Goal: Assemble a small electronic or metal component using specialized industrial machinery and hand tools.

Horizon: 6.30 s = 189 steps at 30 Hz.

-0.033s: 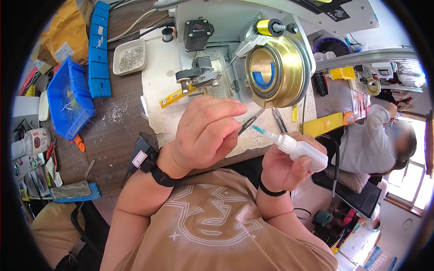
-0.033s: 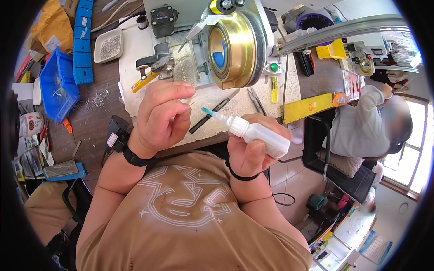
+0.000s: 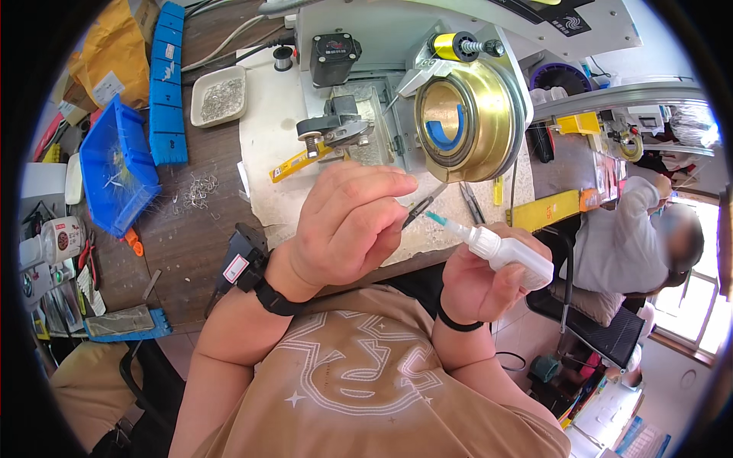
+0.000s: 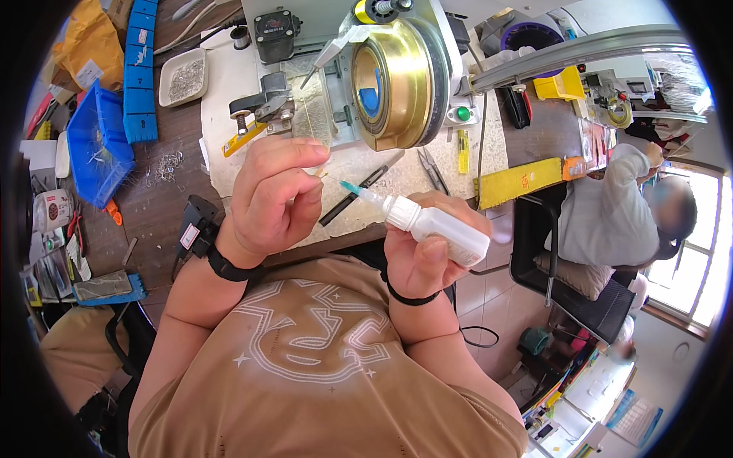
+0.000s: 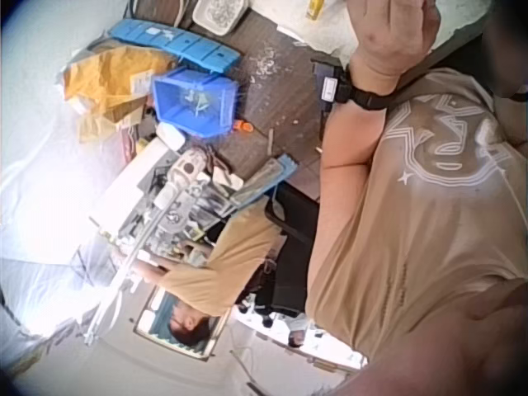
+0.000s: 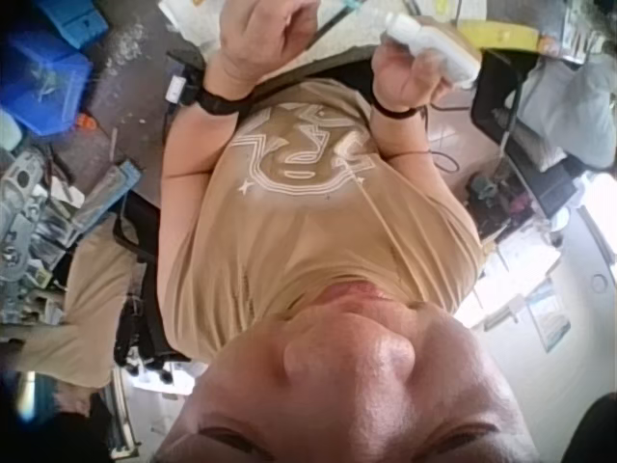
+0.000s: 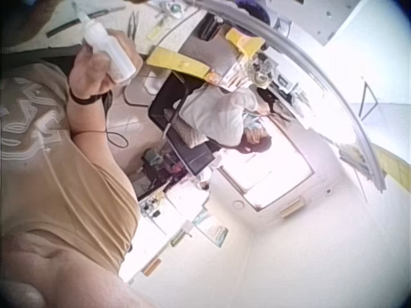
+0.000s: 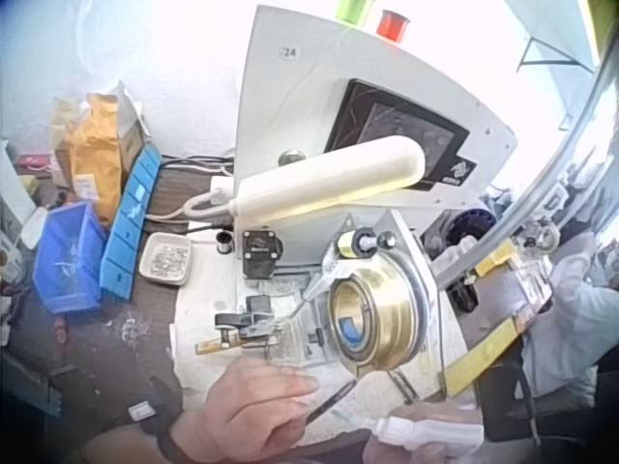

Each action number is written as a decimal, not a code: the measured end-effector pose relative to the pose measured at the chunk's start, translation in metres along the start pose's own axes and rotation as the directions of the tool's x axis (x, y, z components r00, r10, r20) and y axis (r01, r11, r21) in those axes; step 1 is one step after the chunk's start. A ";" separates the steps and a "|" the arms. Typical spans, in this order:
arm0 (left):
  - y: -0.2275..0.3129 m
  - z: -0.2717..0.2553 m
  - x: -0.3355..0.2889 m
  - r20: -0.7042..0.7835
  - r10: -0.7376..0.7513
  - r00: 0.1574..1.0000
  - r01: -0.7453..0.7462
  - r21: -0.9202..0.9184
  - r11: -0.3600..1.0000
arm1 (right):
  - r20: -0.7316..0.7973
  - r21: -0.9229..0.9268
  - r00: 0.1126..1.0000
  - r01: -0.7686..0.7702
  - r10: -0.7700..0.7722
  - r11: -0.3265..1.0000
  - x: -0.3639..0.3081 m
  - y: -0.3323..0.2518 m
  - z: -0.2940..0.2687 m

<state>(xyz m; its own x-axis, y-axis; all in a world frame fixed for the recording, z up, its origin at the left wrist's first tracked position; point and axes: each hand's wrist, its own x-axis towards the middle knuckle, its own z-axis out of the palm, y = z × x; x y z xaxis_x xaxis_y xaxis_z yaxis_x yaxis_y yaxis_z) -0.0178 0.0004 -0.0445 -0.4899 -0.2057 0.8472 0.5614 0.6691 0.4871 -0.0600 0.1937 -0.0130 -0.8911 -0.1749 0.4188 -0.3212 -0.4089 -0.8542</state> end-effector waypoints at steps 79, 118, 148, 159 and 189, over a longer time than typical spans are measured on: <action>-0.015 0.004 -0.001 0.030 0.106 0.994 -0.108 0.058 0.993 | 0.470 -0.631 0.878 0.402 -0.085 0.663 0.038 -0.059 0.002; -0.011 0.000 -0.002 0.082 0.078 0.994 -0.080 0.025 0.996 | 0.632 -0.618 0.772 0.447 0.070 0.647 0.048 -0.039 0.025; -0.014 0.007 -0.006 0.008 0.093 0.996 -0.093 0.010 0.996 | 0.602 -0.622 0.796 0.416 0.066 0.663 0.044 -0.039 0.025; -0.014 0.008 -0.006 0.011 0.084 0.996 -0.084 -0.006 0.996 | 0.619 -0.606 0.784 0.442 0.043 0.661 0.044 -0.034 0.026; 0.058 -0.007 0.034 0.563 -0.786 0.257 0.566 -0.746 -0.350 | 0.665 -0.738 0.631 0.638 0.399 0.221 0.026 0.007 -0.046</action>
<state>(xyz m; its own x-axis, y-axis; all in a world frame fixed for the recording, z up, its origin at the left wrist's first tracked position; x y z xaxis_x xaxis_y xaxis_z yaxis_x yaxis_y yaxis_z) 0.0029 0.0274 0.0136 -0.9423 -0.1762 -0.2847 0.0240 -0.8838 0.4673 -0.1004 0.2275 -0.0219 -0.4771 -0.8694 0.1283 -0.8760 0.4587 -0.1488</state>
